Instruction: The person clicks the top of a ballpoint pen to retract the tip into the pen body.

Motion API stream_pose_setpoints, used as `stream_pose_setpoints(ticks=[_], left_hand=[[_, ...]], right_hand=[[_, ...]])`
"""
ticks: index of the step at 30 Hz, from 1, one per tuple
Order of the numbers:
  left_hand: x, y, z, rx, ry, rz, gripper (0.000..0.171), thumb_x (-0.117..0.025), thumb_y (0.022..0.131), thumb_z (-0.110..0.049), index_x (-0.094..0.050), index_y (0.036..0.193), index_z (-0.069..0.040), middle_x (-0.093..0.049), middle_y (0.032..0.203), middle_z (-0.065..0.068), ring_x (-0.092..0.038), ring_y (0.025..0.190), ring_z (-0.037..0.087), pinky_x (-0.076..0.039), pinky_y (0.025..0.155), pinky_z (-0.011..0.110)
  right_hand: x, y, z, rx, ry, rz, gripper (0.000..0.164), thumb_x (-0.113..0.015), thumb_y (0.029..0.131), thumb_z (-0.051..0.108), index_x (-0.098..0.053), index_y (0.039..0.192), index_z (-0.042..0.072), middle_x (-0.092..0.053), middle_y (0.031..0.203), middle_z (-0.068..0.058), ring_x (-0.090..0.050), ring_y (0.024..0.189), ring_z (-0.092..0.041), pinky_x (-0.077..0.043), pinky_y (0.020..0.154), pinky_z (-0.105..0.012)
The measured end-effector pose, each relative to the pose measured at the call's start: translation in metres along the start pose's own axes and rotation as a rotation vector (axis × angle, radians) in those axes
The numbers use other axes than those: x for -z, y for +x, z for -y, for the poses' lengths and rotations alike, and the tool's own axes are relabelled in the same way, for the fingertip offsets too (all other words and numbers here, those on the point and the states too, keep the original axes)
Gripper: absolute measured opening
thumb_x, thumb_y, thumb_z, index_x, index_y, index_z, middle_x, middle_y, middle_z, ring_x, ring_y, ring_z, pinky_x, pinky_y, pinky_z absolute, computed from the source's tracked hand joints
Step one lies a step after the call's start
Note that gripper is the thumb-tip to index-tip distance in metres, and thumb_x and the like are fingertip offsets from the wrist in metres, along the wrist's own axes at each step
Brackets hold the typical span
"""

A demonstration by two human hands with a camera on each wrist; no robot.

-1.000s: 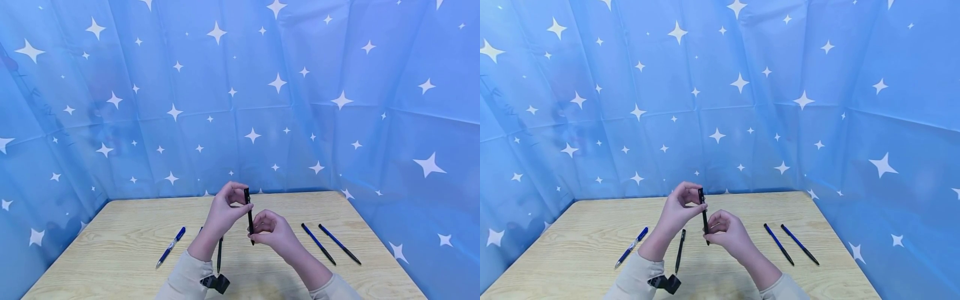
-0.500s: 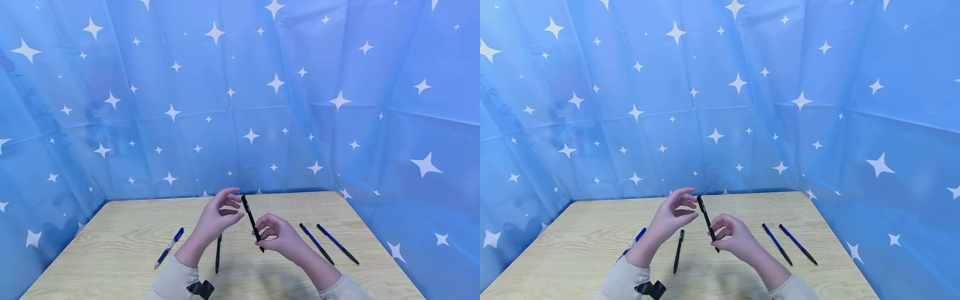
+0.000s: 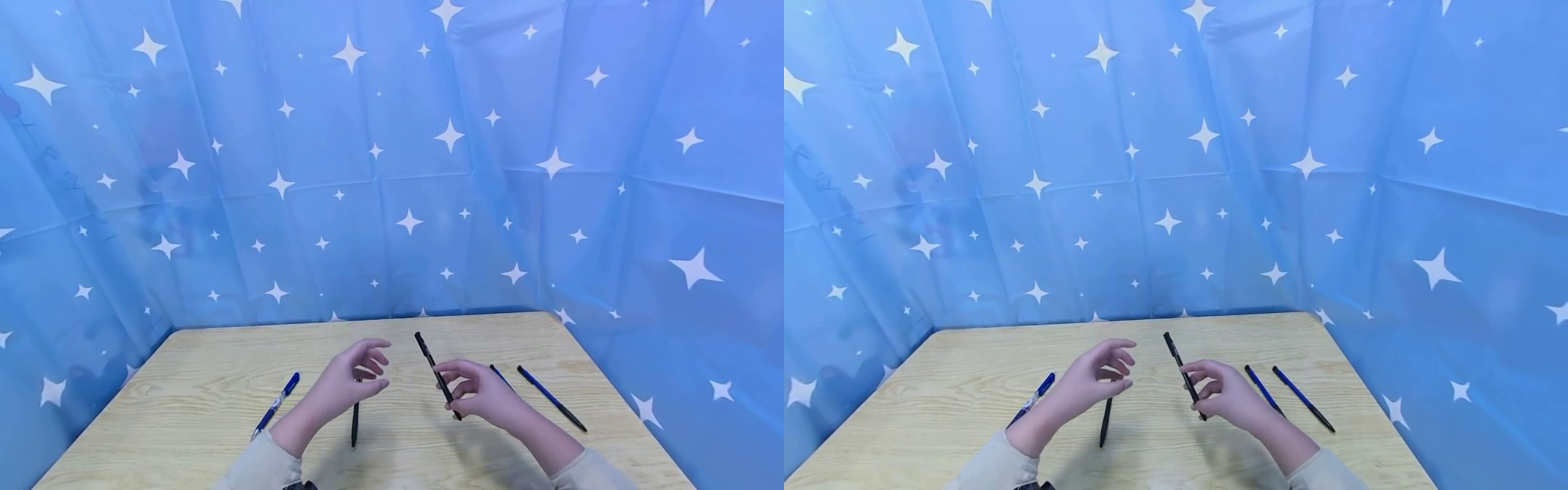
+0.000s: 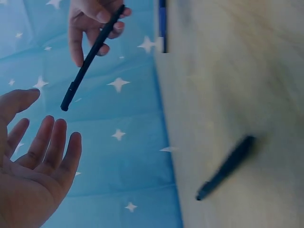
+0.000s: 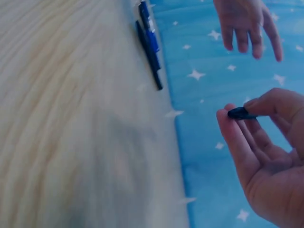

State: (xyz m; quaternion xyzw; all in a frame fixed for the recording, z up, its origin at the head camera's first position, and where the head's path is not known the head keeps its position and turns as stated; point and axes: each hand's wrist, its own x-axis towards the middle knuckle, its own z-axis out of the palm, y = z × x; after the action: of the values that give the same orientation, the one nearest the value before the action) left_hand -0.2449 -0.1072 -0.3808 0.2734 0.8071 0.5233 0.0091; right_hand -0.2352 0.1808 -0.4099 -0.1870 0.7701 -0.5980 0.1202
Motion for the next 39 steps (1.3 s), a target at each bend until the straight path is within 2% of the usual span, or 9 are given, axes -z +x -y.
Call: stream_pose_setpoints(ticks=[7,10,17,20,29,39], left_hand=[[0.001,-0.012,0.013,0.069,0.022,0.066,0.050,-0.075,0.087,-0.009,-0.056,0.132,-0.015,-0.062,0.103,0.001,-0.061,0.096,0.025,-0.053,0.080,0.032],[0.004,-0.017,0.018,0.084,0.017,0.084,0.049,-0.074,0.087,-0.007,-0.056,0.132,-0.014,-0.061,0.103,0.002,-0.061,0.094,0.026,-0.053,0.079,0.030],[0.015,-0.029,0.029,0.097,0.042,0.097,0.048,-0.072,0.088,-0.005,-0.055,0.132,-0.012,-0.059,0.103,0.003,-0.062,0.093,0.021,-0.054,0.078,0.029],[0.018,-0.033,0.031,0.103,0.046,0.098,0.048,-0.072,0.088,-0.006,-0.055,0.132,-0.012,-0.059,0.103,0.003,-0.063,0.092,0.021,-0.054,0.079,0.030],[0.023,-0.044,0.038,0.153,0.050,0.094,0.049,-0.072,0.088,-0.006,-0.054,0.134,-0.011,-0.060,0.107,0.013,-0.062,0.092,0.021,-0.054,0.077,0.030],[0.026,-0.048,0.044,0.153,0.091,0.094,0.050,-0.072,0.089,-0.006,-0.053,0.135,-0.008,-0.060,0.107,0.013,-0.061,0.091,0.022,-0.054,0.073,0.028]], right_hand=[[0.017,-0.005,-0.023,-0.053,0.014,0.022,0.058,-0.071,0.082,-0.008,-0.052,0.137,0.001,-0.054,0.114,-0.016,-0.061,0.088,-0.026,-0.056,0.064,-0.040],[0.026,-0.008,-0.030,-0.096,0.015,0.063,0.058,-0.070,0.083,-0.009,-0.051,0.137,-0.001,-0.053,0.112,-0.016,-0.060,0.085,-0.025,-0.055,0.063,-0.038],[0.043,-0.015,-0.040,-0.177,-0.019,0.157,0.059,-0.065,0.079,-0.010,-0.052,0.135,-0.004,-0.055,0.109,-0.017,-0.052,0.066,-0.017,-0.046,0.057,-0.031],[0.049,-0.017,-0.043,-0.201,-0.065,0.153,0.056,-0.067,0.077,-0.011,-0.055,0.132,-0.003,-0.058,0.104,-0.015,-0.049,0.062,-0.016,-0.044,0.055,-0.030],[0.059,-0.020,-0.053,-0.211,-0.133,0.113,0.052,-0.073,0.074,-0.012,-0.060,0.124,-0.003,-0.062,0.096,-0.012,-0.060,0.080,-0.024,-0.054,0.061,-0.036],[0.064,-0.019,-0.053,-0.211,-0.169,0.107,0.052,-0.077,0.072,-0.012,-0.060,0.121,-0.005,-0.057,0.093,-0.013,-0.057,0.070,-0.022,-0.055,0.060,-0.039]])
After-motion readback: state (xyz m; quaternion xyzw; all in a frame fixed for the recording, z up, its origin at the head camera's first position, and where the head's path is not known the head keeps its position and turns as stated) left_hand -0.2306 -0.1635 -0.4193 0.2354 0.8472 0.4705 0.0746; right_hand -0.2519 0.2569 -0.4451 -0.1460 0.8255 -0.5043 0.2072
